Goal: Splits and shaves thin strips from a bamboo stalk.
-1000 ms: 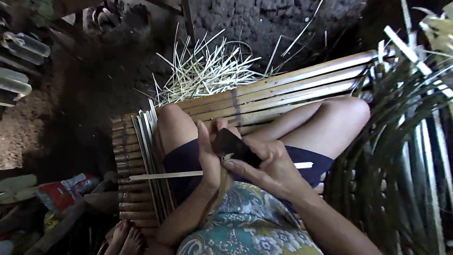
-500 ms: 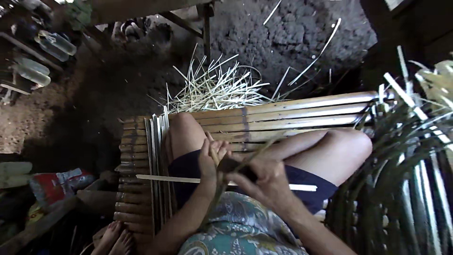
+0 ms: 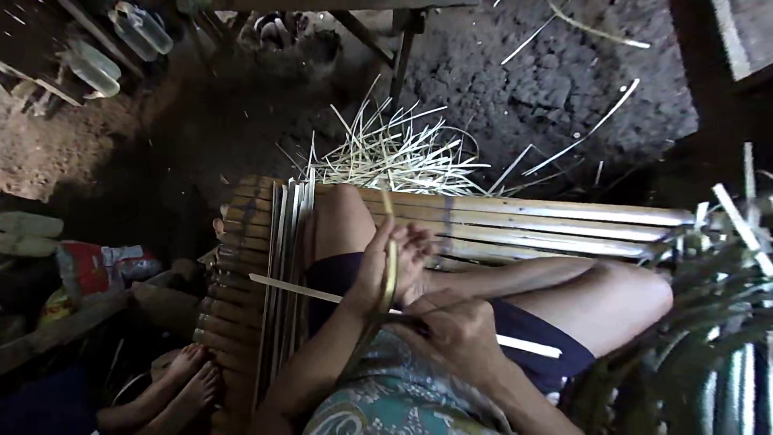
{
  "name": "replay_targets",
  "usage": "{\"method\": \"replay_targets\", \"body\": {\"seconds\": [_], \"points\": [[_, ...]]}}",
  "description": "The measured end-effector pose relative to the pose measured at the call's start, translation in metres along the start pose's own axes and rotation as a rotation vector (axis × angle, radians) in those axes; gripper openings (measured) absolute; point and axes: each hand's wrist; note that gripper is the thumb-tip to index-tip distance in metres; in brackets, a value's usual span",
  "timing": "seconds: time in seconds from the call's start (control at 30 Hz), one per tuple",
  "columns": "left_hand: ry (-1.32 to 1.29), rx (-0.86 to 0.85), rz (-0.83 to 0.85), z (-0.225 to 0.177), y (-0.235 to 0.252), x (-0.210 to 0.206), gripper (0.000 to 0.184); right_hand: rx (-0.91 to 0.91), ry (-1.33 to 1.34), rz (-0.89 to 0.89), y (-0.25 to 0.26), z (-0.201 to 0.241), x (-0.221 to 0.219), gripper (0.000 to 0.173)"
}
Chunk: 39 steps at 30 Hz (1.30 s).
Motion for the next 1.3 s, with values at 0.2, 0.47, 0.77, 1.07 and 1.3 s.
{"method": "replay_targets", "body": {"seconds": [0.2,0.47,0.77,1.07,1.3], "points": [[0.037,-0.029,0.102,0.015,-0.014,-0.004,0.051,-0.108,-0.004,-0.072,0.023,-0.023,0.018,0.048],[0.228,-0.054,0.419,0.002,-0.009,0.006,0.042,0.003,-0.01,-0.067,0.014,-0.013,0.015,0.037],[0.11,-0.143,0.202,0.016,-0.028,0.022,0.048,0.069,0.04,0.118,-0.011,0.007,0.005,0.041],[-0.201,-0.05,0.051,0.039,-0.082,0.029,0.044,-0.045,0.27,0.177,-0.014,0.009,0.014,0.052],[-0.437,-0.099,-0.319,0.021,-0.081,0.013,0.063,0.129,0.219,0.346,-0.035,0.034,0.012,0.05]]}}
Point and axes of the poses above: each hand's wrist, its own y-axis towards the middle knuckle, its own x-axis out of the back of the hand, z = x × y, and after that the axes turned 3 degrees about -z, right-handed
